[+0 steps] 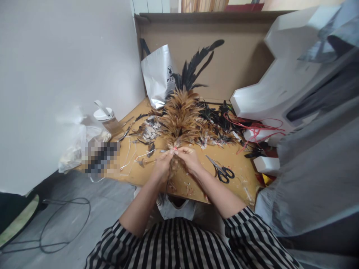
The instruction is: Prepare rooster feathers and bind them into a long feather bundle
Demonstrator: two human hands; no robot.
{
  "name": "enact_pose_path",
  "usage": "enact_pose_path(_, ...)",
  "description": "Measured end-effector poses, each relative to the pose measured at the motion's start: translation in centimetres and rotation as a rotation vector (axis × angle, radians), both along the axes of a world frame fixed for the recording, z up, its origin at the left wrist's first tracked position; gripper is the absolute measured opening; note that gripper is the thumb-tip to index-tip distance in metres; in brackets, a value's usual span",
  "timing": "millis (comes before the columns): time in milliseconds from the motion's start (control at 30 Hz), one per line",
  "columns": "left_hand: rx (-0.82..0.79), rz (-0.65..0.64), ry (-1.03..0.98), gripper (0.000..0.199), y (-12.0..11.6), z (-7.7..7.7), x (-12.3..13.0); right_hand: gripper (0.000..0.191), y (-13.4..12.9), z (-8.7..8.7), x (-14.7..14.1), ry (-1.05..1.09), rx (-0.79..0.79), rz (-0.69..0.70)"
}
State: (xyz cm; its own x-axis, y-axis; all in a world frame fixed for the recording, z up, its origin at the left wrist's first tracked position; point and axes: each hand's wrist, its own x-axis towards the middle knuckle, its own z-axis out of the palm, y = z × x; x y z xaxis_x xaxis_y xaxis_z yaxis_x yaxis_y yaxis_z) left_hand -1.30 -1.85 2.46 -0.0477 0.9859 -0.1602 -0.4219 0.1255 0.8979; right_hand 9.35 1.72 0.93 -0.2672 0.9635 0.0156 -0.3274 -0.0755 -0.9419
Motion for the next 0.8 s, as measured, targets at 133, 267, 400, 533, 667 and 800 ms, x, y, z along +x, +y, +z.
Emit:
enact_pose_path(133,0.084,-0.067,0.066,0.032,-0.2,-0.1,-0.4,0.024,0.1,0.4,0.2,-0.041,0.093,0.044)
enact_pose_path(267,0.122,-0.03,0.15,0.035,-0.1,-0.6,-0.6,0.022,0.3,0.5,0.1,-0.205,0.198,-0.025)
enact_pose_path(400,0.085,0.074,0.141,0.034,0.3,-0.9,-0.7,0.022,0.3,0.5,-0.1,-0.315,0.186,-0.085)
enact_pose_path(533,0.063,0.133,0.153,0.036,0.7,-1.0,-0.6,0.022,-0.1,0.6,-0.2,-0.352,0.198,-0.149)
enact_pose_path(667,0.004,0.129,0.153,0.037,0.7,-1.5,-0.4,0.023,-0.9,0.8,-0.3,-0.302,0.256,-0.105)
enact_pose_path(800,-0.017,0.128,0.114,0.037,0.6,-2.0,-0.4,0.023,-0.8,1.1,0.1,-0.323,0.284,-0.007)
